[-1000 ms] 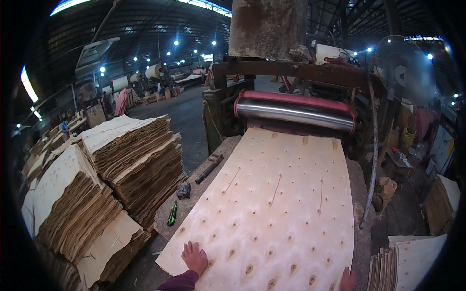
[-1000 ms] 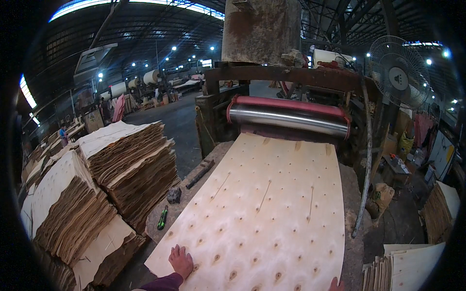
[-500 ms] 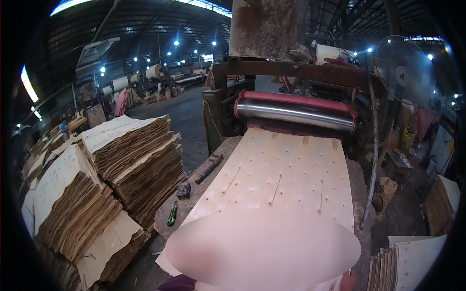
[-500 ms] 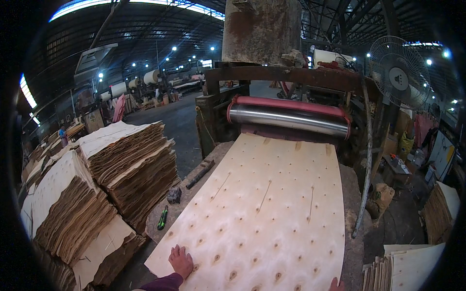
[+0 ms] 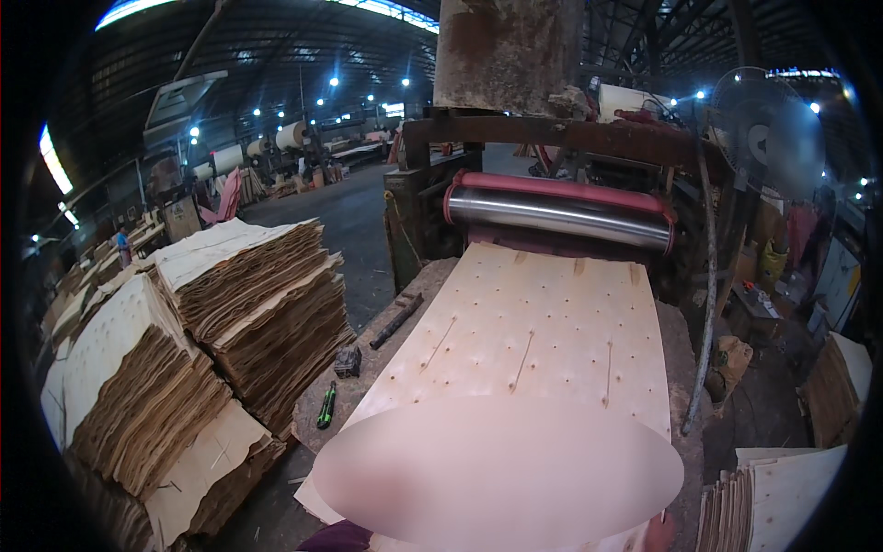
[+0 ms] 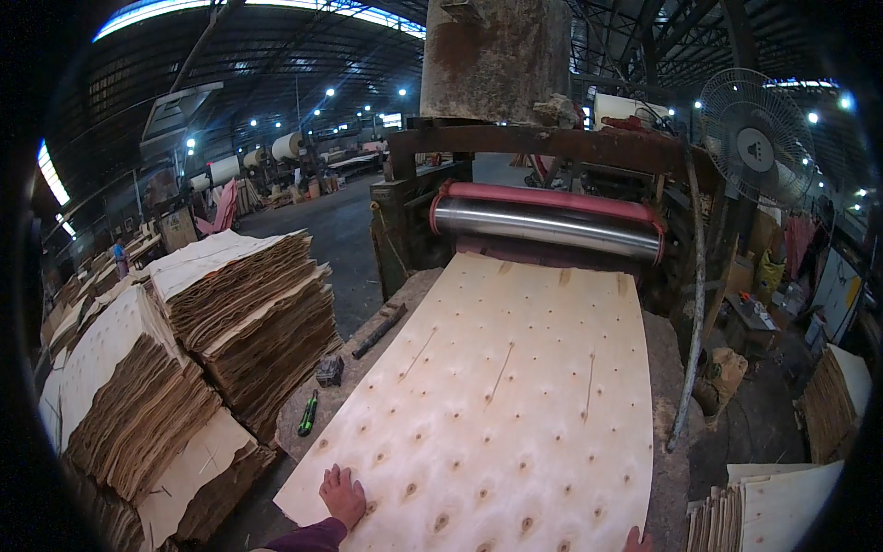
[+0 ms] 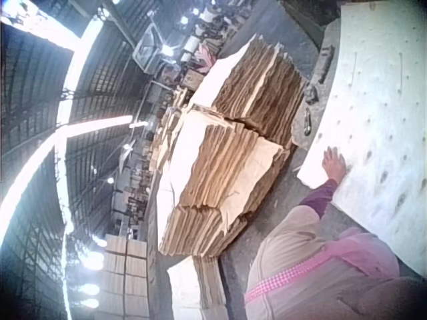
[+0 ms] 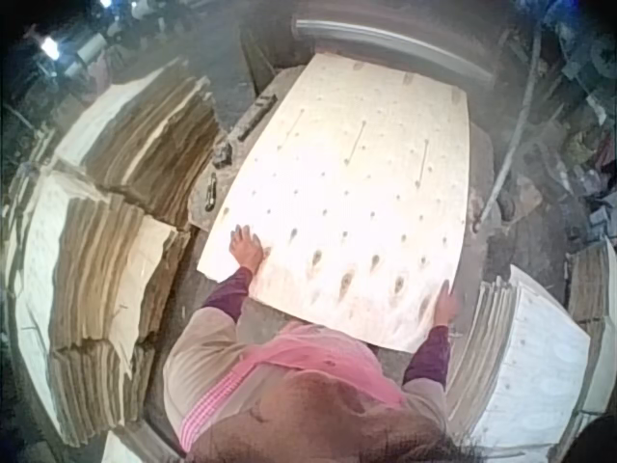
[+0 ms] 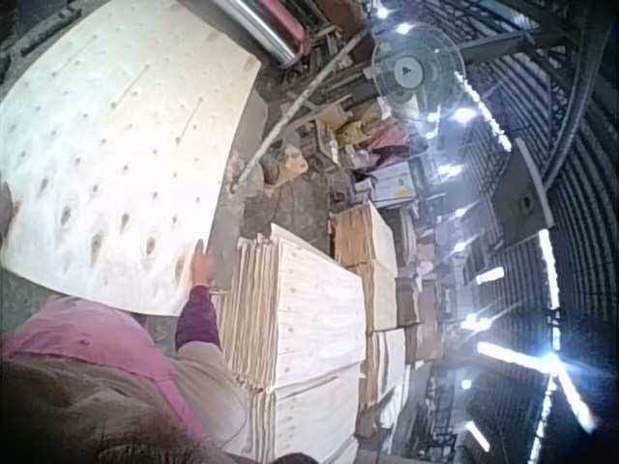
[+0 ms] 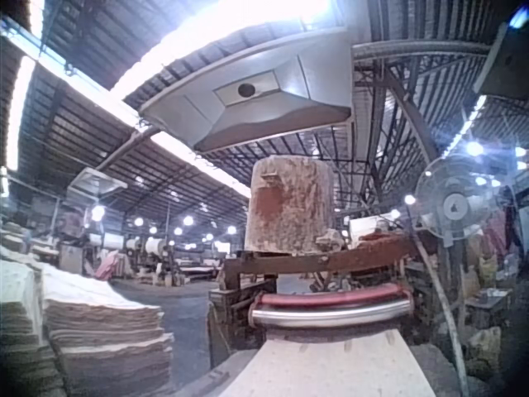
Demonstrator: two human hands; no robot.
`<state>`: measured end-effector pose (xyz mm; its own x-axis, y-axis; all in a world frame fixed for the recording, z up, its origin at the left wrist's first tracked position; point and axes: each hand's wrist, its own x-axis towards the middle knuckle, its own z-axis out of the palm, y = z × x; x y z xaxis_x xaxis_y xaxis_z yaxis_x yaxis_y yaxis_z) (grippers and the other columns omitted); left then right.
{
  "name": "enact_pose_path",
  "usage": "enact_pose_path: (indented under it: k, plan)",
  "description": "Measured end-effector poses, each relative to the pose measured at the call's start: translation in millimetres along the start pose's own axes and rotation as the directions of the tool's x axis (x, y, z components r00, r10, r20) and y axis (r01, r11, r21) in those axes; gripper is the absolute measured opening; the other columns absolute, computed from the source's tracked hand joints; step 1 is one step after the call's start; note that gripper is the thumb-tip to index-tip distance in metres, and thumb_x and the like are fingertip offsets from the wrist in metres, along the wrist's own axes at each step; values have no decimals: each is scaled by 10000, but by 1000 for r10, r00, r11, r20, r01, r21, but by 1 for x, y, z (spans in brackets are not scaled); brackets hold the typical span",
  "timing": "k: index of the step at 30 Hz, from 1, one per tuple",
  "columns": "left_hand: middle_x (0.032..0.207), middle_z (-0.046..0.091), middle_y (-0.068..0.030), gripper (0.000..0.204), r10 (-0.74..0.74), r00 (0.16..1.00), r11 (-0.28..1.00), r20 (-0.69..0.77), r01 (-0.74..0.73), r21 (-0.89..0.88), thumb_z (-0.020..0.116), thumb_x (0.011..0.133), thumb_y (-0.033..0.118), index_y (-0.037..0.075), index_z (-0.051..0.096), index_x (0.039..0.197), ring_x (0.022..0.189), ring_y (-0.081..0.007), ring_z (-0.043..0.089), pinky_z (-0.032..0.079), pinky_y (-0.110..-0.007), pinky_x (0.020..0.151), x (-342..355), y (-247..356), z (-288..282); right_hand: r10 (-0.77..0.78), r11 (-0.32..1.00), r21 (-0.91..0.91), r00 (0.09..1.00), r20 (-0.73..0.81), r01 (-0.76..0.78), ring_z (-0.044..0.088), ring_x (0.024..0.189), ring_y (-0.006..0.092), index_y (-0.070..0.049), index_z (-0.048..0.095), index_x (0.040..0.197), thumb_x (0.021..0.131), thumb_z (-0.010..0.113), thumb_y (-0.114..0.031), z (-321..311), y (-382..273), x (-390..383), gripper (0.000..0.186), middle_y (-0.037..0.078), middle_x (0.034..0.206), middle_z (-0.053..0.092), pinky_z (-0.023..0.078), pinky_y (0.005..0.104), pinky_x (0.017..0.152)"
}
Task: The person feeds sheets of wood veneer through a rolling industrial machinery station, aligns them, and stacks them onto a larger bundle.
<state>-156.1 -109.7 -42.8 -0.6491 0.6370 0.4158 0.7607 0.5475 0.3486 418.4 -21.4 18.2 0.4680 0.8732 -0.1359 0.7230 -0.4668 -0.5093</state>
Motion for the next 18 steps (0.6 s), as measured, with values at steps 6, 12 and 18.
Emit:
enact_pose_path:
  k: [6, 12, 18]
  plan:
    - [1356, 430, -214, 437, 0, 1000, 1000, 0, 0, 1, 607, 805, 217, 54, 519, 1200, 1304, -403, 328, 247, -525, 1027, 0, -2, 2, 35, 999, -12, 999, 14, -34, 497, 1156, 473, 43, 564, 1208, 882, 397, -654, -6, -8, -4, 787, 301, 1198, 561, 375, 516, 989]
    - [1364, 424, -212, 438, -14, 1000, 1000, 18, 14, -3, 605, 810, 219, 57, 516, 1207, 1310, -398, 324, 241, -525, 1033, -1, -1, 1, 45, 999, -10, 999, 25, -45, 487, 1176, 471, 43, 559, 1219, 877, 398, -659, -7, -10, -4, 797, 298, 1221, 551, 366, 516, 1003]
    - [1368, 421, -210, 436, -16, 1000, 1000, 23, 17, -8, 600, 814, 220, 58, 517, 1210, 1316, -394, 317, 237, -521, 1040, 0, -1, 1, 51, 999, -3, 998, 34, -51, 485, 1177, 471, 41, 560, 1220, 874, 396, -667, -8, -10, -4, 804, 301, 1223, 548, 362, 514, 1007]
